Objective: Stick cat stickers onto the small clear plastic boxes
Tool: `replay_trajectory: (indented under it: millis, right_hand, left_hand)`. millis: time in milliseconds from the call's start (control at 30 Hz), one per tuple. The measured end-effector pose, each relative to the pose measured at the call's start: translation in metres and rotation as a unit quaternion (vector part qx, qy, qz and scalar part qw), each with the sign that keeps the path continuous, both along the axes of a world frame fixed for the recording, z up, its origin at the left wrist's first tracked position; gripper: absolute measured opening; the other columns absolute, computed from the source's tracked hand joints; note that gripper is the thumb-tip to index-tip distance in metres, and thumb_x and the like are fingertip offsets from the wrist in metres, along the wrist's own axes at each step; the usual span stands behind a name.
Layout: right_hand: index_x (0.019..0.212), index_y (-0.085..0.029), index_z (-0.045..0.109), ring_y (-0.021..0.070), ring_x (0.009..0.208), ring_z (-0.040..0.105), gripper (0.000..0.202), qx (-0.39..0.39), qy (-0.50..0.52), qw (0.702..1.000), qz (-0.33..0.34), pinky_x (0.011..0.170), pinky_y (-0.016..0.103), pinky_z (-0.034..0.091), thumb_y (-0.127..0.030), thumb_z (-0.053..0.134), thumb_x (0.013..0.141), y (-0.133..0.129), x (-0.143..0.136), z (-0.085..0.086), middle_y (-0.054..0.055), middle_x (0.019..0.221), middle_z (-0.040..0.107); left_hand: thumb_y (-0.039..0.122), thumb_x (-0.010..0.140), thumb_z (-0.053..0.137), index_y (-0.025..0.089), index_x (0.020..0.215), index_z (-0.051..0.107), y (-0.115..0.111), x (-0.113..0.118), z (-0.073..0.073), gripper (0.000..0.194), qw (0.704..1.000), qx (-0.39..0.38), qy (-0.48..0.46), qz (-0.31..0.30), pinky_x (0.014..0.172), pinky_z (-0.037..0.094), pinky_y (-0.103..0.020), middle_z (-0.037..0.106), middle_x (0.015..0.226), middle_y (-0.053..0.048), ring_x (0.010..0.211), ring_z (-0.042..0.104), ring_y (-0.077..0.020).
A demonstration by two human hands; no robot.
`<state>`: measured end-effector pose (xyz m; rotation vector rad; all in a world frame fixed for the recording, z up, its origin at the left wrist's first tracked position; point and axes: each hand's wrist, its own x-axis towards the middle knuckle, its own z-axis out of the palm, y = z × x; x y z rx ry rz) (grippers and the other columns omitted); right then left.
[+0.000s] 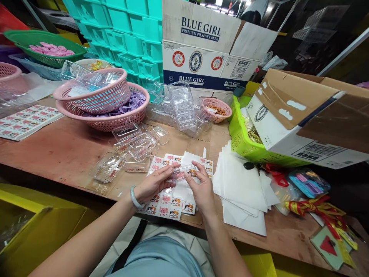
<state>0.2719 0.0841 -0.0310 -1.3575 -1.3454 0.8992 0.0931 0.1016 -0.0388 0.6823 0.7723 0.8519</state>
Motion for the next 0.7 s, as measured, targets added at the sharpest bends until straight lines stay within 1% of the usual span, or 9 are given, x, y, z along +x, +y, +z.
replay_trajectory:
  millis: [67, 133, 233, 333, 467, 700]
  right_hand:
    - [0.085, -0.02, 0.075, 0.0271, 0.114, 0.056, 0.025, -0.007, 0.005, 1.0, 0.001, 0.094, 0.04, 0.047, -0.043, 0.069, 0.077, -0.0004, -0.0006, 0.0007, 0.01, 0.13, 0.058]
    - [0.091, -0.02, 0.074, 0.0264, 0.116, 0.055, 0.027, -0.026, 0.023, 0.999, 0.003, 0.095, 0.04, 0.047, -0.043, 0.068, 0.078, -0.0012, -0.0003, 0.002, 0.009, 0.134, 0.055]
    - [0.1, -0.022, 0.072, 0.0255, 0.123, 0.05, 0.028, -0.039, 0.047, 0.998, -0.002, 0.102, 0.04, 0.042, -0.041, 0.068, 0.079, -0.0024, 0.0014, 0.0041, 0.007, 0.139, 0.051]
    - [0.102, -0.022, 0.072, 0.026, 0.129, 0.045, 0.029, -0.036, 0.046, 0.998, 0.002, 0.106, 0.041, 0.037, -0.04, 0.069, 0.079, -0.0032, 0.0023, 0.0047, 0.007, 0.14, 0.049]
    - [0.099, -0.022, 0.074, 0.0275, 0.127, 0.047, 0.027, -0.03, 0.033, 0.999, 0.014, 0.103, 0.042, 0.04, -0.04, 0.068, 0.08, -0.0033, 0.0012, 0.0029, 0.008, 0.139, 0.05]
    - [0.09, -0.021, 0.074, 0.0271, 0.126, 0.047, 0.022, -0.031, 0.016, 0.999, 0.021, 0.102, 0.042, 0.04, -0.04, 0.067, 0.08, -0.0014, 0.0008, -0.0013, 0.007, 0.14, 0.05]
  left_hand:
    - [0.046, 0.078, 0.068, 0.022, 0.118, 0.064, 0.0, 0.0002, 0.0006, 0.047, 1.0, -0.001, 0.001, 0.0, 0.076, 0.046, -0.026, 0.062, 0.101, -0.008, 0.092, 0.056, -0.0165]
    - [0.046, 0.078, 0.068, 0.022, 0.118, 0.064, 0.0002, 0.0004, 0.0009, 0.046, 1.0, -0.003, 0.0, -0.001, 0.077, 0.046, -0.027, 0.062, 0.1, -0.008, 0.093, 0.057, -0.0168]
    - [0.045, 0.077, 0.069, 0.022, 0.118, 0.064, 0.0007, 0.0001, 0.0005, 0.047, 1.0, -0.009, 0.001, -0.002, 0.078, 0.047, -0.028, 0.063, 0.099, -0.008, 0.094, 0.057, -0.0179]
    - [0.046, 0.077, 0.069, 0.022, 0.118, 0.064, 0.0009, -0.0005, 0.0001, 0.047, 1.0, -0.008, 0.003, -0.001, 0.078, 0.046, -0.029, 0.062, 0.099, -0.008, 0.094, 0.057, -0.0177]
    - [0.045, 0.077, 0.069, 0.022, 0.117, 0.064, 0.0009, -0.0004, 0.0011, 0.046, 1.0, -0.004, 0.006, -0.001, 0.077, 0.046, -0.028, 0.061, 0.099, -0.007, 0.091, 0.055, -0.0162]
    - [0.045, 0.078, 0.068, 0.021, 0.118, 0.064, 0.0022, -0.0006, -0.0015, 0.047, 1.0, -0.003, 0.001, -0.002, 0.078, 0.046, -0.029, 0.06, 0.101, -0.008, 0.09, 0.055, -0.0161]
